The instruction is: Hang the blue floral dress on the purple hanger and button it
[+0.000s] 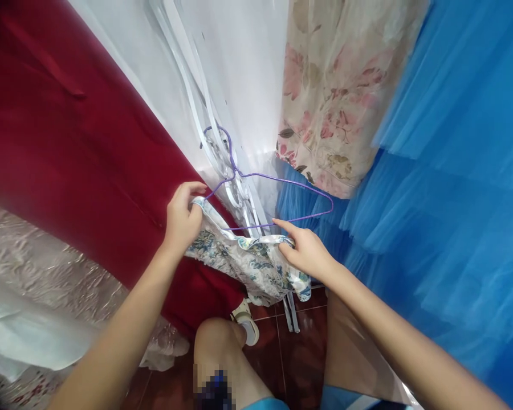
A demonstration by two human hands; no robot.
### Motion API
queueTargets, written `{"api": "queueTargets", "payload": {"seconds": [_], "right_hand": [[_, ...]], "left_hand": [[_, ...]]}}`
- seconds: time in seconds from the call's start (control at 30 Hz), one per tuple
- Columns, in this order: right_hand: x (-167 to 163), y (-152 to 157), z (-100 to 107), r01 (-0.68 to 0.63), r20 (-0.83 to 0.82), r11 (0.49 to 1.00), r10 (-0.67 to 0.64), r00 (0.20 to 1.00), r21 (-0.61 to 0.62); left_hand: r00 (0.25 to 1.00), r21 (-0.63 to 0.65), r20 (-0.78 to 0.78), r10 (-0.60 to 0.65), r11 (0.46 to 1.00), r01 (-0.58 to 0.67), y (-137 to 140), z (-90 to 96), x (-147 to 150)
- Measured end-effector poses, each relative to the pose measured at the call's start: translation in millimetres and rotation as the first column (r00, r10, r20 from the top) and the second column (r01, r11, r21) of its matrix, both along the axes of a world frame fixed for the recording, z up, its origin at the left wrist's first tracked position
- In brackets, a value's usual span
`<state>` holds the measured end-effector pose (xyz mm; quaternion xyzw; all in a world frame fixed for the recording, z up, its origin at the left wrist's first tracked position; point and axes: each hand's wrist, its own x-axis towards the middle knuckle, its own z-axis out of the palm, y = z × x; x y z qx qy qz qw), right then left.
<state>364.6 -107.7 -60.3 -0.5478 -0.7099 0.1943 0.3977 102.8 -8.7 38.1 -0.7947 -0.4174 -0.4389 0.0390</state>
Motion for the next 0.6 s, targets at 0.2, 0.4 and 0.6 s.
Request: {"api": "queueTargets", "payload": {"seconds": [0.2,0.4,0.6], "right_hand": [[14.6,-22.3,8.5,0.061,-0.035,0.994,-0.058,0.998,0.089],[42.6,-19.9,22.6,0.288,-0.092,0.932,-0.274,0.957,0.218],[65.9,25.7,52.6,0.422,0.181,0.896,-0.443,0.878,0.141]], "left_hand": [[0.984,-0.004,0.009,0.176,0.984,-0.176,8.8,-15.7,-9.2],[0.991,-0.013,-0.001,0.137,0.990,-0.137,9.4,-16.8,-17.5],[0.988,-0.014,-0.042,0.146,0.989,-0.147,1.6,-8.8,-17.1]]}}
